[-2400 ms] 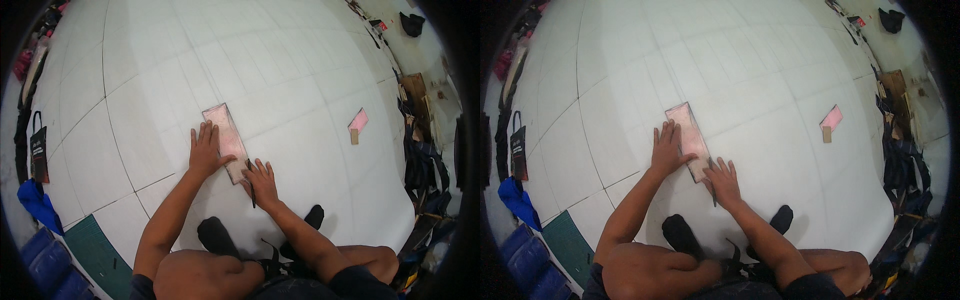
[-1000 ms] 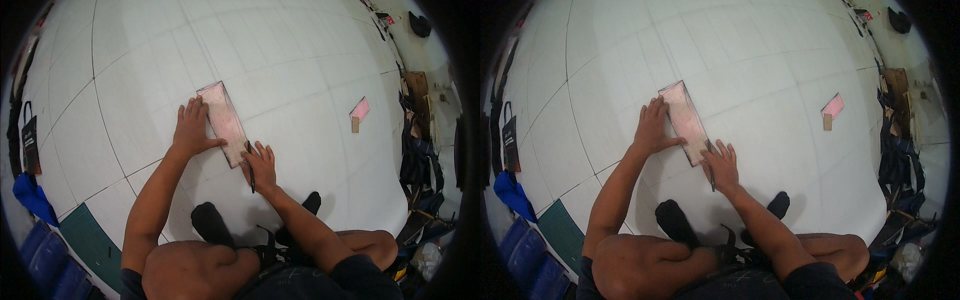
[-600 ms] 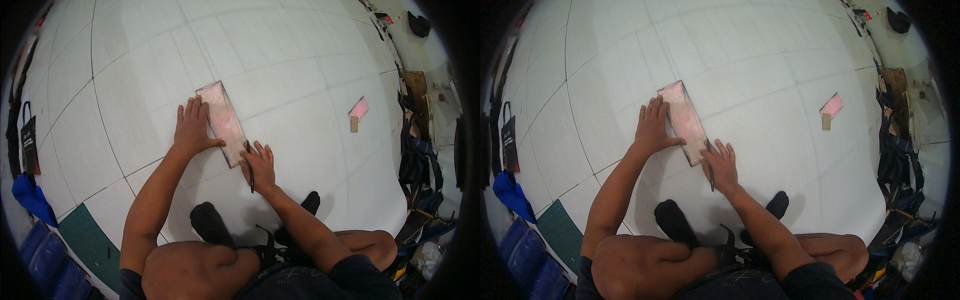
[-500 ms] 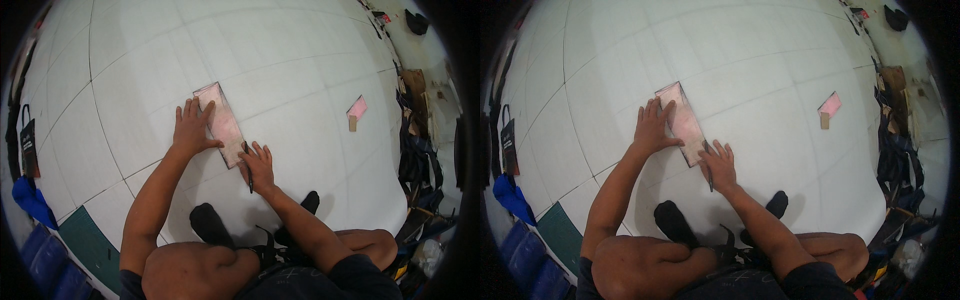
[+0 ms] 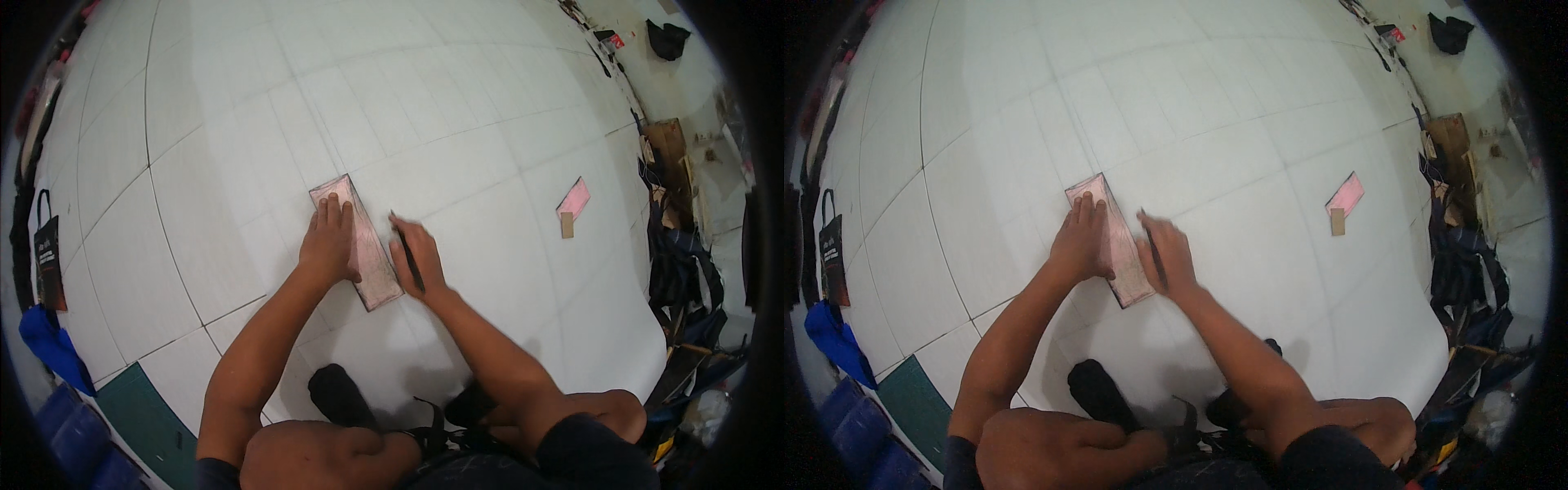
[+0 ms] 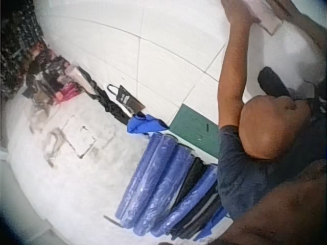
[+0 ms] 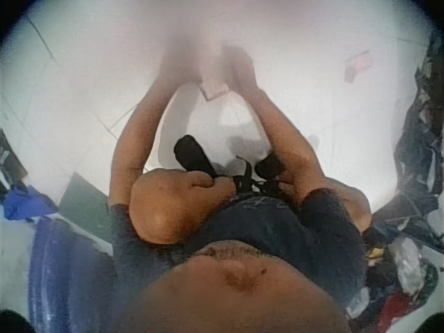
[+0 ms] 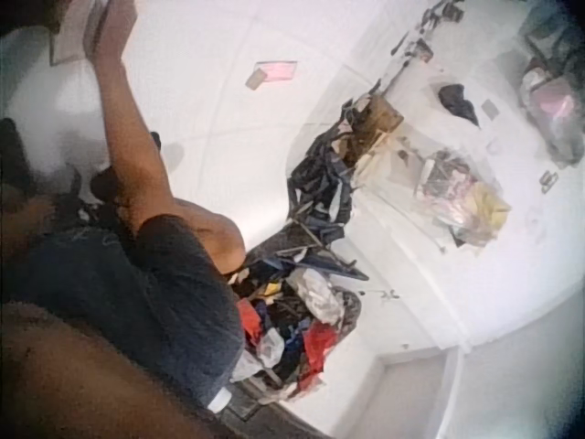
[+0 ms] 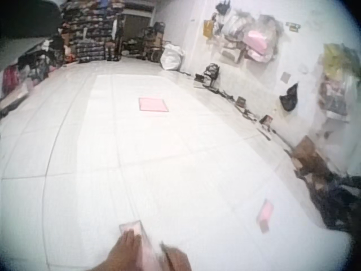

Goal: The person sits on a tiled floor and uses a pen to trace the outline of a rectangular pink paper template onto a large white sheet. They repeatedly reposition the template and trace its edges to create multiple rectangular shapes.

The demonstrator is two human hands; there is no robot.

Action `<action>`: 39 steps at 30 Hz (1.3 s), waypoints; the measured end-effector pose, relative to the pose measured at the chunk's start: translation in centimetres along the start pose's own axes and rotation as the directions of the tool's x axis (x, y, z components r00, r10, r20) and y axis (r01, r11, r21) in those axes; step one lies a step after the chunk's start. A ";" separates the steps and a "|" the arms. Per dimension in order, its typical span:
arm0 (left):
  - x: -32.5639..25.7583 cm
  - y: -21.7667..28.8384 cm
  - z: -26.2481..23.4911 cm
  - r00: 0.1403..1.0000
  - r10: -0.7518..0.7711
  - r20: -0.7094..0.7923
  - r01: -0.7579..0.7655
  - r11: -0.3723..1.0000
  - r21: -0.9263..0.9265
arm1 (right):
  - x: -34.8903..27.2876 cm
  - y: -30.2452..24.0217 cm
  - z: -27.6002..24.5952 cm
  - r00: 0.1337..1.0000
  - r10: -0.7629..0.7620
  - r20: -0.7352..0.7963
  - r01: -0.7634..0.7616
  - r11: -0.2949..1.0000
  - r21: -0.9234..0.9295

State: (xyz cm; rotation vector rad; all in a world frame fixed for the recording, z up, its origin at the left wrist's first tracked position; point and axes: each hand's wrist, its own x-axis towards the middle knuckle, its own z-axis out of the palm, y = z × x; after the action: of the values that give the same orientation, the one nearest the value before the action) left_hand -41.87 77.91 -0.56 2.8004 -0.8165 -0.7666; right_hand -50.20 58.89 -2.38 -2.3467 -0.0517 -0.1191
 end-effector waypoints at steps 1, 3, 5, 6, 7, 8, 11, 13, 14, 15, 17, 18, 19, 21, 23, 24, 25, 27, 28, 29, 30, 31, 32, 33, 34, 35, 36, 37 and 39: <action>0.1 0.2 0.1 1.000 -0.007 0.001 0.007 1.000 0.010 | 2.1 0.4 0.6 0.998 -0.025 -0.051 0.027 0.999 0.043; 0.4 0.6 -0.1 1.000 -0.007 0.023 0.006 0.999 0.035 | 5.8 1.2 1.9 0.998 -0.016 -0.060 0.025 0.986 0.165; 0.6 0.7 -0.1 0.999 -0.007 0.035 0.005 0.999 0.048 | 8.5 1.6 2.7 0.999 -0.025 -0.042 0.032 0.983 0.182; 0.5 0.6 0.0 0.999 -0.006 0.035 0.004 0.999 0.052 | 9.6 1.6 3.0 0.999 -0.038 -0.023 0.041 0.989 0.141; 0.6 0.5 0.1 0.999 -0.004 0.035 0.002 0.998 0.055 | 10.5 1.7 3.1 0.999 -0.049 -0.003 0.049 0.994 0.099; 0.5 0.5 0.1 0.999 -0.005 0.037 0.003 0.999 0.054 | 11.0 1.8 3.4 0.997 -0.076 -0.006 0.076 0.992 0.098; 0.6 0.5 0.1 0.999 -0.003 0.042 0.001 0.998 0.057 | 11.9 2.3 3.9 0.992 -0.130 0.002 0.129 0.988 0.087; 0.7 0.6 0.2 0.999 0.001 0.046 -0.005 0.998 0.067 | 12.0 2.8 4.0 0.990 -0.135 0.032 0.133 0.989 0.070; 0.6 0.5 0.3 0.999 0.005 0.041 -0.008 0.998 0.070 | 12.1 2.9 4.0 0.989 -0.146 0.032 0.144 0.987 0.066; 0.6 0.5 0.3 0.999 0.009 0.035 -0.012 0.997 0.072 | 12.2 3.0 4.0 0.987 -0.157 0.032 0.155 0.986 0.061; 0.5 0.3 0.5 1.000 0.009 0.027 -0.011 0.998 0.066 | 12.2 2.4 3.8 0.989 -0.141 0.050 0.138 0.988 0.065; 0.5 0.1 0.7 1.000 0.004 0.025 -0.005 0.998 0.057 | 12.2 1.8 3.7 0.991 -0.115 0.068 0.109 0.991 0.075; 0.4 -0.1 0.8 1.000 -0.001 0.022 0.000 0.999 0.049 | 12.2 1.1 3.7 0.992 -0.088 0.086 0.081 0.993 0.084; 0.6 0.4 0.4 0.999 0.013 0.029 -0.015 0.998 0.065 | 12.2 1.8 3.1 0.978 -0.207 0.038 0.204 0.976 0.078; 0.8 0.5 0.3 0.999 0.016 0.039 -0.019 0.997 0.070 | 11.7 2.0 2.6 0.953 -0.295 0.070 0.295 0.956 0.015; 0.7 0.4 0.4 0.999 0.013 0.045 -0.016 0.998 0.066 | 11.1 2.0 2.1 0.939 -0.319 0.128 0.327 0.944 -0.041; 0.7 0.3 0.5 0.999 0.010 0.051 -0.013 0.998 0.062 | 10.4 2.1 1.6 0.922 -0.338 0.187 0.360 0.928 -0.096; 0.7 0.1 0.4 0.998 -0.002 0.062 -0.002 0.998 0.055 | 7.2 2.0 0.2 0.900 -0.319 0.297 0.362 0.927 -0.100; 0.7 0.0 0.4 0.998 -0.007 0.068 0.003 0.999 0.049 | 5.4 2.0 -0.5 0.884 -0.307 0.353 0.362 0.926 -0.103; 0.9 0.1 0.3 0.999 -0.005 0.053 0.002 0.998 0.056 | 3.7 2.0 -1.6 0.879 -0.313 0.360 0.365 0.927 -0.085; 0.8 0.1 0.5 0.999 -0.007 0.048 0.004 0.998 0.062 | 1.6 2.0 -2.3 0.874 -0.317 0.369 0.361 0.931 -0.057; 0.7 0.1 0.7 0.999 -0.010 0.044 0.007 0.998 0.069 | -0.2 1.9 -2.9 0.869 -0.321 0.378 0.357 0.934 -0.028; 0.7 0.2 0.6 0.999 -0.013 0.049 0.011 0.999 0.052 | -1.8 1.8 -3.5 0.866 -0.307 0.396 0.345 0.938 -0.026; 0.7 0.2 0.4 0.998 -0.017 0.055 0.015 0.999 0.036 | -3.2 1.7 -4.1 0.862 -0.294 0.413 0.333 0.943 -0.024; 0.6 0.2 0.2 0.998 -0.022 0.062 0.021 1.000 0.020 | -4.5 1.7 -4.5 0.858 -0.281 0.430 0.320 0.947 -0.020; 0.5 0.4 0.0 0.997 -0.033 0.076 0.032 0.999 0.019 | -5.5 1.7 -4.9 0.855 -0.287 0.433 0.332 0.943 -0.030; 0.6 0.4 -0.1 0.996 -0.033 0.081 0.032 0.999 0.017 | -6.2 1.9 -5.1 0.860 -0.285 0.423 0.329 0.944 -0.032; 0.6 0.4 -0.2 0.996 -0.035 0.087 0.034 0.999 0.015 | -6.8 2.1 -5.1 0.864 -0.285 0.414 0.327 0.945 -0.033; 0.7 0.3 0.0 0.995 -0.035 0.091 0.034 0.999 0.017 | -6.8 1.8 -5.3 0.869 -0.264 0.420 0.305 0.952 -0.033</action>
State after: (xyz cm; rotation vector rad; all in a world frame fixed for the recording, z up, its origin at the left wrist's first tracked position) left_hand -41.52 77.31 -0.74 2.8182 -0.7931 -0.9038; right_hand -57.23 53.87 -0.61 -2.4101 -0.6159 0.2383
